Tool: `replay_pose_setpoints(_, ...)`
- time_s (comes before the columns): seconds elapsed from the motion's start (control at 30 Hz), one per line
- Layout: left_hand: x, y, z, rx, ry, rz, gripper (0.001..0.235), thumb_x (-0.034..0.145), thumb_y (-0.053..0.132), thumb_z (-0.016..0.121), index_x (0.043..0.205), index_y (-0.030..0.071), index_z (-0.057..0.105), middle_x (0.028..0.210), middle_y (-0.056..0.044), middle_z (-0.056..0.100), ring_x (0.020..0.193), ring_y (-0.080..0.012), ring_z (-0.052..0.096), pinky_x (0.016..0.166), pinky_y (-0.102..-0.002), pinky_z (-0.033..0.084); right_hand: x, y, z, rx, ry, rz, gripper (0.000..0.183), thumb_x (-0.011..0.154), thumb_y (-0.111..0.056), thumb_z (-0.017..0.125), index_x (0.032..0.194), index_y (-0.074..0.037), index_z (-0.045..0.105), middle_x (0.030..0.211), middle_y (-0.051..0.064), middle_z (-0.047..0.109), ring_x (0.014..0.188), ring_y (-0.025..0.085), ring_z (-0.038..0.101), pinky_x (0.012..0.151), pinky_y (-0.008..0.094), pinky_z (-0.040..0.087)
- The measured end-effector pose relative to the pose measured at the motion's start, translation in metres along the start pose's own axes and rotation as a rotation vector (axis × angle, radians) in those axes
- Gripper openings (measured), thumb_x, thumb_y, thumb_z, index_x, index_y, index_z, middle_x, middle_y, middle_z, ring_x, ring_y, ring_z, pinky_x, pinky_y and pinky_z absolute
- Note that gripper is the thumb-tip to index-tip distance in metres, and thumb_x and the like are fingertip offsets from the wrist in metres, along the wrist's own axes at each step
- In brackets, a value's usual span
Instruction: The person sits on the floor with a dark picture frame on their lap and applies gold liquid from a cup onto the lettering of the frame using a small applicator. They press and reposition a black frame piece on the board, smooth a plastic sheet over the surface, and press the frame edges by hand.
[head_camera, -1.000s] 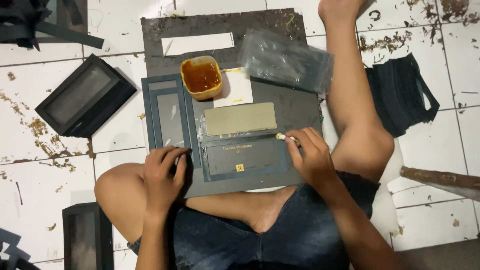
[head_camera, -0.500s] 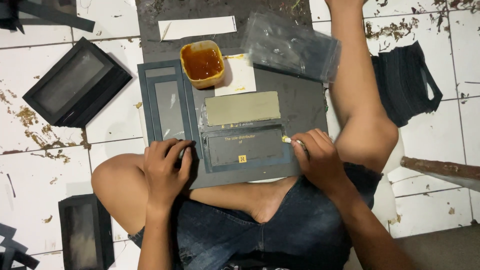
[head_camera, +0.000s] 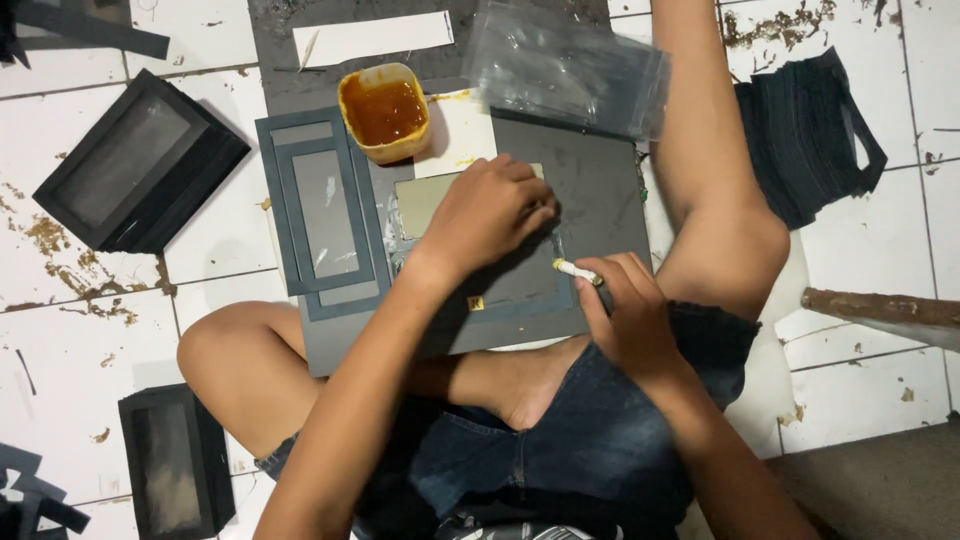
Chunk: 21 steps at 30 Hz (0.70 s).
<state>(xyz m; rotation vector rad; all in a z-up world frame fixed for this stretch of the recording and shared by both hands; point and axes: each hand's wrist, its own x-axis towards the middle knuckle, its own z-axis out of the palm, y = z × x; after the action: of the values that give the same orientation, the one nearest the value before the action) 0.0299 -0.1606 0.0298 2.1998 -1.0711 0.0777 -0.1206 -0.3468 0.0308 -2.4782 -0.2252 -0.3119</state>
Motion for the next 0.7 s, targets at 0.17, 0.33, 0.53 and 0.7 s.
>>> replay_pose_setpoints(0.17,0.035,-0.016,0.036,-0.027,-0.349,-0.054,0.010,0.081,0.028,0.078,0.078,0.019,0.075,0.082,-0.009,0.074,0.084,-0.0397,0.071,0.076,-0.051,0.056,0.000,-0.001,0.000,-0.017,-0.001,0.026,0.016,0.097,-0.007,0.068,0.112,-0.006,0.069,0.086,0.007,0.061,0.082,0.029,0.064,0.077,0.040,0.052)
replay_pose_setpoints(0.33,0.042,-0.023,0.053,-0.014,-0.508,-0.193,0.006,0.078,0.030,0.081,0.079,0.025,0.078,0.080,-0.007,0.076,0.083,-0.0410,0.075,0.076,-0.049,0.059,0.001,0.006,-0.001,-0.038,-0.049,0.017,0.012,0.099,-0.008,0.066,0.110,-0.005,0.068,0.082,0.007,0.059,0.079,0.028,0.064,0.077,0.041,0.052)
replay_pose_setpoints(0.53,0.040,-0.020,0.044,-0.031,-0.533,-0.192,0.005,0.081,0.024,0.080,0.084,0.021,0.079,0.085,-0.012,0.077,0.086,-0.0446,0.075,0.080,-0.051,0.060,-0.004,0.013,-0.002,-0.111,-0.075,-0.099,0.007,0.100,-0.012,0.063,0.105,-0.008,0.066,0.076,0.005,0.053,0.072,0.028,0.059,0.070,0.041,0.048)
replay_pose_setpoints(0.7,0.042,-0.025,0.048,-0.025,-0.509,-0.186,0.006,0.080,0.026,0.083,0.082,0.022,0.079,0.083,-0.011,0.077,0.085,-0.0433,0.075,0.077,-0.051,0.061,-0.014,0.019,-0.003,-0.132,-0.119,-0.160,0.006,0.101,-0.014,0.061,0.102,-0.008,0.063,0.071,0.004,0.047,0.067,0.028,0.057,0.065,0.041,0.046)
